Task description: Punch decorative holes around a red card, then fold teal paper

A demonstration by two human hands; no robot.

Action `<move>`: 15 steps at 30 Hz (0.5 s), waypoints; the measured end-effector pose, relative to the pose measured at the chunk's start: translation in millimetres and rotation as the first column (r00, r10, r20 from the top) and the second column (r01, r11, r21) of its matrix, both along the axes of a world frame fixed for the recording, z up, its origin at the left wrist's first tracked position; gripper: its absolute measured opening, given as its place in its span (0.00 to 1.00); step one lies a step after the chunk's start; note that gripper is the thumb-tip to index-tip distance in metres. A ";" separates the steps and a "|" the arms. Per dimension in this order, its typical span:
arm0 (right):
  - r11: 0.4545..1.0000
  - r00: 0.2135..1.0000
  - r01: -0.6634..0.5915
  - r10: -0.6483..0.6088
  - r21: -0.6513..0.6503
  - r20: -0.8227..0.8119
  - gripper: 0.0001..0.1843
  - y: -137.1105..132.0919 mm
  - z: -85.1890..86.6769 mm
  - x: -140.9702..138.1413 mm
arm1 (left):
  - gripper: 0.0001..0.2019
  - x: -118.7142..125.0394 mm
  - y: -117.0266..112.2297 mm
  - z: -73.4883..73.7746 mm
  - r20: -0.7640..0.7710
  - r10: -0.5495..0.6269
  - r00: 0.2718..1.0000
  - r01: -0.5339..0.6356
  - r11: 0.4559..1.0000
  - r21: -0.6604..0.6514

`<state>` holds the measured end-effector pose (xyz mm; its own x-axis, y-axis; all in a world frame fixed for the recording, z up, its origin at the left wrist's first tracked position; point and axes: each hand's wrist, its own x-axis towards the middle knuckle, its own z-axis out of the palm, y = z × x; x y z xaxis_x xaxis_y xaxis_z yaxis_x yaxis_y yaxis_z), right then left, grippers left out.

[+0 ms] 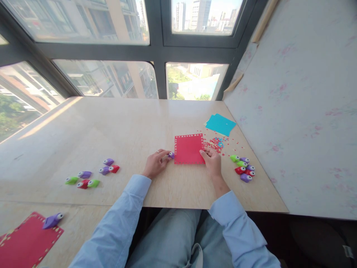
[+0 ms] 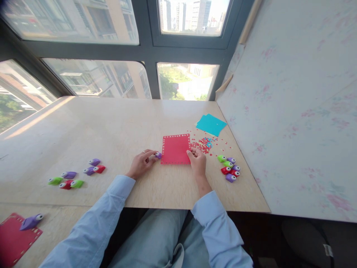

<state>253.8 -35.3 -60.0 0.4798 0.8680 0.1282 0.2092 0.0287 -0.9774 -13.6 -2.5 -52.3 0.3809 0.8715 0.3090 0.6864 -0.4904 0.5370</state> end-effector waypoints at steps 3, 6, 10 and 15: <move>1.000 1.000 -0.001 0.001 0.001 -0.001 0.17 0.2 -0.9 0.2 | 0.12 0.3 -0.3 0.6 0.010 0.000 1.000 0.000 1.000 -0.007; 1.000 1.000 -0.001 0.001 0.001 -0.001 0.17 0.7 -1.5 0.4 | 0.12 0.5 -0.5 1.3 0.016 0.003 1.000 -0.002 1.000 -0.016; 1.000 1.000 0.004 -0.004 0.002 0.003 0.17 0.8 -0.9 0.3 | 0.12 0.4 -0.1 1.0 0.027 0.003 1.000 -0.003 1.000 -0.011; 1.000 1.000 0.003 -0.003 0.012 0.007 0.17 0.8 -0.6 0.2 | 0.11 0.4 0.0 0.7 0.034 0.009 0.999 -0.009 1.000 -0.015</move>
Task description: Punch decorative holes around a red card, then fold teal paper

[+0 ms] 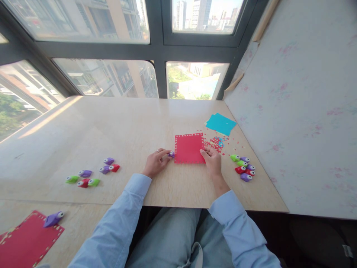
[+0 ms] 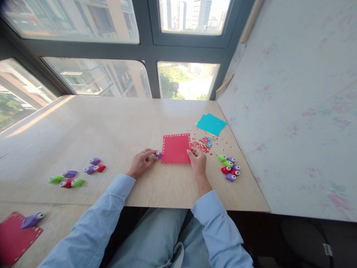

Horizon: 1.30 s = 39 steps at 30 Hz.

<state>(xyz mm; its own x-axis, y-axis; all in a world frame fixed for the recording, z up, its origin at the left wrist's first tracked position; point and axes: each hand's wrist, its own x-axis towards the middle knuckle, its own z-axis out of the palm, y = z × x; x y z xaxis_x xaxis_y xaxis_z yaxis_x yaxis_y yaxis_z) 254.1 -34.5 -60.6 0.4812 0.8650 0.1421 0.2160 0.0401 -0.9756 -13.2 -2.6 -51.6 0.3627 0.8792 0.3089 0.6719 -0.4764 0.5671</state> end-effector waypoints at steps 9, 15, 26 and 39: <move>1.000 1.000 -0.006 0.006 -0.003 0.027 0.17 -0.2 -0.4 0.3 | 0.12 0.3 -0.1 1.5 0.043 0.003 0.999 -0.003 1.000 -0.008; 1.000 1.000 -0.002 0.002 -0.016 0.002 0.18 0.3 -0.8 0.6 | 0.12 -0.1 0.7 1.1 0.054 0.012 0.998 -0.011 1.000 -0.011; 1.000 1.000 0.000 -0.001 -0.018 -0.026 0.19 1.4 -1.2 0.2 | 0.12 -0.2 0.8 -0.9 0.036 -0.010 0.999 0.010 1.000 0.010; 1.000 1.000 0.003 -0.003 -0.019 -0.023 0.19 0.9 -2.2 0.0 | 0.12 -0.9 2.5 -4.1 0.029 -0.009 1.000 0.008 1.000 0.023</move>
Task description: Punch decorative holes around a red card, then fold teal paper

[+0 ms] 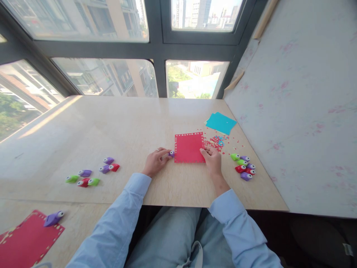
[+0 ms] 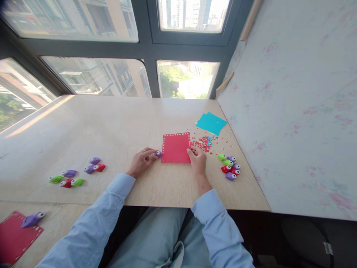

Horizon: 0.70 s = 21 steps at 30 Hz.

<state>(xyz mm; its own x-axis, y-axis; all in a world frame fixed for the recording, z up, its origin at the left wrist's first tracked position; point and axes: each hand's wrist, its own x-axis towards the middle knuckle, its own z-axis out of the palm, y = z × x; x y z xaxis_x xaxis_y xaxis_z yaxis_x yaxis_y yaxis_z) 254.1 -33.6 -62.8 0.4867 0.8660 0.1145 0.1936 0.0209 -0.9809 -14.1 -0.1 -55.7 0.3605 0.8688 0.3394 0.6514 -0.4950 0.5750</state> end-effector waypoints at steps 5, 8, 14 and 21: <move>1.000 1.000 -0.002 0.002 -0.013 0.020 0.19 0.1 -0.2 0.3 | 0.12 0.1 -0.1 0.3 0.000 0.001 1.000 -0.001 1.000 0.005; 1.000 1.000 0.000 0.000 -0.010 0.019 0.19 0.1 0.8 0.2 | 0.12 0.1 -0.5 0.1 0.004 -0.003 1.000 0.003 1.000 0.009; 1.000 1.000 -0.004 0.004 0.003 0.029 0.18 -0.9 5.2 -0.4 | 0.12 0.1 -0.8 0.2 -0.005 -0.006 1.000 0.006 1.000 0.012; 1.000 0.998 -0.007 0.007 -0.001 0.066 0.17 -1.7 5.8 -1.0 | 0.12 -0.1 0.0 -0.4 -0.011 -0.016 1.000 0.016 1.000 0.018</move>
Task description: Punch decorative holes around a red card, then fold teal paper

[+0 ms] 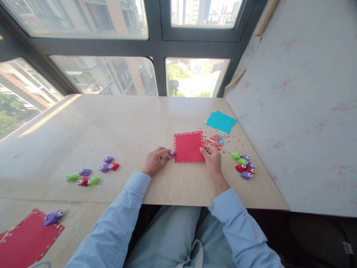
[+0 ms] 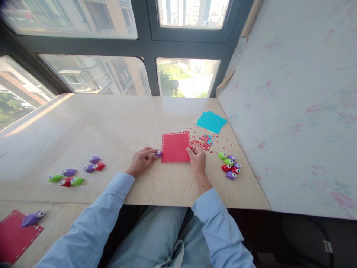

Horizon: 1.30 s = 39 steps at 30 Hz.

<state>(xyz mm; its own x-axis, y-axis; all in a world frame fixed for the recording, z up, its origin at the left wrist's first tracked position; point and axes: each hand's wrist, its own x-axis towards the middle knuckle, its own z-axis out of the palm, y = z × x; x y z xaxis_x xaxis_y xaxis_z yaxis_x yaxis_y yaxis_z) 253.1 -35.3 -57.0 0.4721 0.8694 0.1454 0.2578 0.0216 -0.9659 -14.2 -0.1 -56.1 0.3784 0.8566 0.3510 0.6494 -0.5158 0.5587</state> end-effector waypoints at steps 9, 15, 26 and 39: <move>0.999 0.998 0.030 -0.028 -0.032 0.057 0.18 0.0 -3.0 -0.5 | 0.12 0.5 -1.3 1.1 -0.016 0.010 1.000 -0.010 1.000 -0.023; 1.000 0.996 0.018 -0.016 -0.022 0.082 0.17 0.6 -5.8 -0.3 | 0.12 0.5 -1.5 1.4 -0.024 0.013 1.000 -0.014 0.999 -0.030; 0.998 0.998 -0.066 0.066 -0.012 0.023 0.19 -0.8 -3.0 -3.8 | 0.12 0.7 -2.8 1.4 -0.015 -0.007 1.000 0.006 1.000 -0.024; 0.998 0.998 -0.055 0.056 -0.042 0.031 0.19 -0.6 -1.7 -2.7 | 0.12 1.6 9.8 6.4 0.242 0.286 0.927 -0.262 0.957 -0.126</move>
